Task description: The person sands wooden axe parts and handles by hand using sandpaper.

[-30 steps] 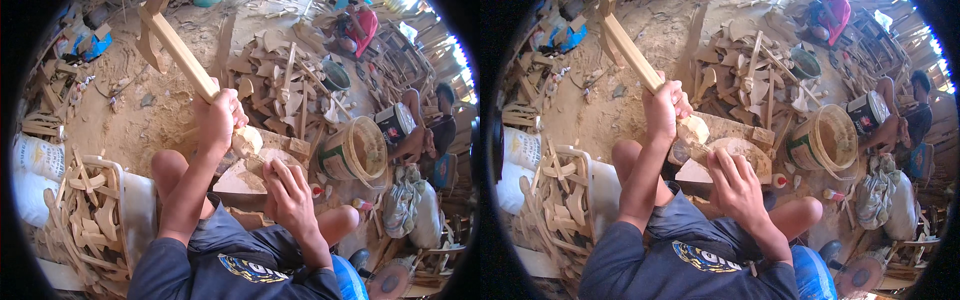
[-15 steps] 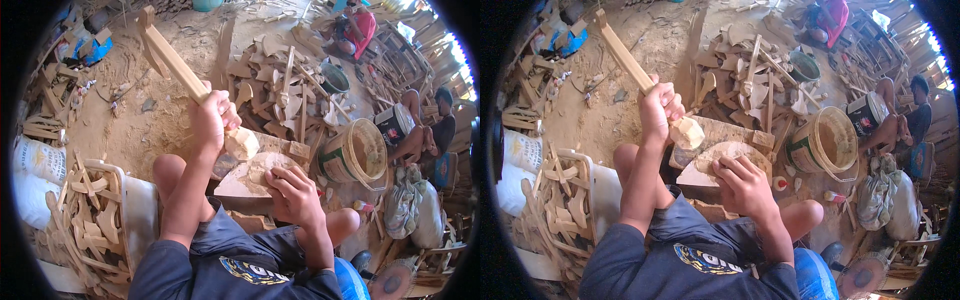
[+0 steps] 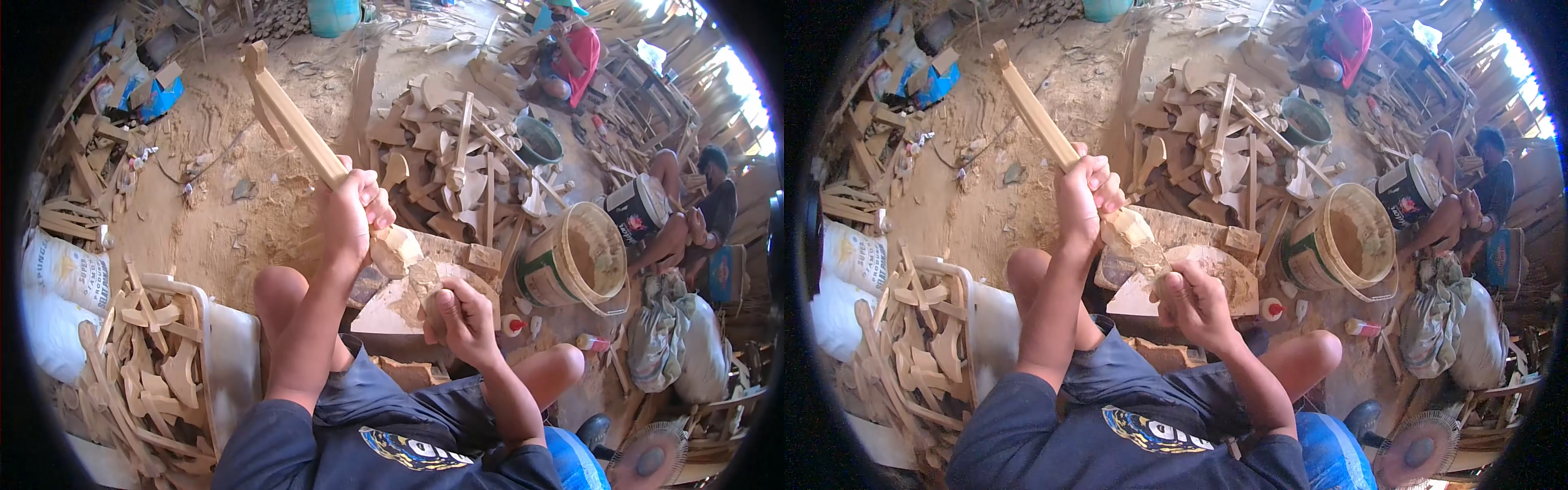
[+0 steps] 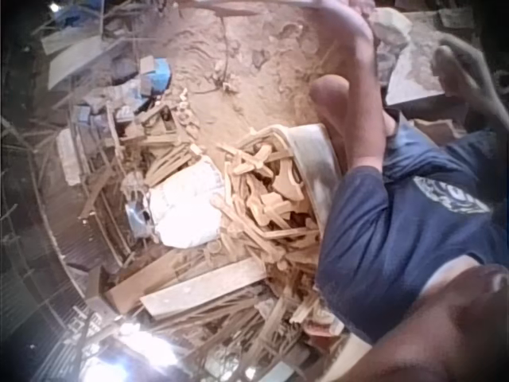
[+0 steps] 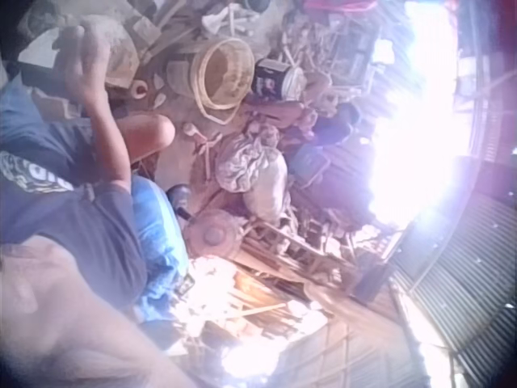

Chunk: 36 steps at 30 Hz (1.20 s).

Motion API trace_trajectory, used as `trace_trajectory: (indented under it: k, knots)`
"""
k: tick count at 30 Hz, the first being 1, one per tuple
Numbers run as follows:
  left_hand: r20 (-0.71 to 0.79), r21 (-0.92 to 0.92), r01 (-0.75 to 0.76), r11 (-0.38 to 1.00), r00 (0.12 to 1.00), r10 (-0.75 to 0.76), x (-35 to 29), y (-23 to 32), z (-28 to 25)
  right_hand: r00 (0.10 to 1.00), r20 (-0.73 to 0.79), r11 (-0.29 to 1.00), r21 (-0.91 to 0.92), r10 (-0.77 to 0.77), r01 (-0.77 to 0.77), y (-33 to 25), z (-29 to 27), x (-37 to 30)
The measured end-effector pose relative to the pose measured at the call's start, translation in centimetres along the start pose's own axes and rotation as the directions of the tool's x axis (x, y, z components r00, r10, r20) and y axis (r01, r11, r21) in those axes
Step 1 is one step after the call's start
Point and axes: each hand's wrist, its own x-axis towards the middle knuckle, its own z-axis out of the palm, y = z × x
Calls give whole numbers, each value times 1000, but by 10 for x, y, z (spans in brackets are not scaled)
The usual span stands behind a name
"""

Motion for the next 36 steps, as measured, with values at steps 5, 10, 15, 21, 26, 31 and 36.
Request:
trace_trajectory:
  k: [5, 10, 15, 21, 26, 31, 36]
  knots:
    - [56, -17, 10, 1000, 998, -9, -1, -8, -2, 998, -61, 996, -91, -27, 22, 8, 21, 4]
    - [53, -18, 22, 1000, 998, -21, 5, -6, -10, 999, -47, 983, -181, -8, -1, 19, 19, 0]
    - [-6, -104, -22, 994, 1000, 21, 9, 8, -16, 996, -83, 971, -233, 42, -60, 10, 12, -7]
    - [-64, -25, -97, 995, 993, 95, 4, 8, -10, 953, -188, 889, -438, -236, 133, -16, 3, -4]
    - [11, 92, -158, 983, 987, 158, -13, -2, 5, 970, -163, 781, -623, -179, 40, -19, 8, 2]
    - [61, 121, -223, 967, 974, 217, -11, -2, 2, 991, -132, 665, -743, -36, -75, -27, 5, -3]
    - [25, 100, -234, 967, 972, 232, -8, -4, 1, 974, -185, 725, -688, -129, -35, -31, 1, -1]
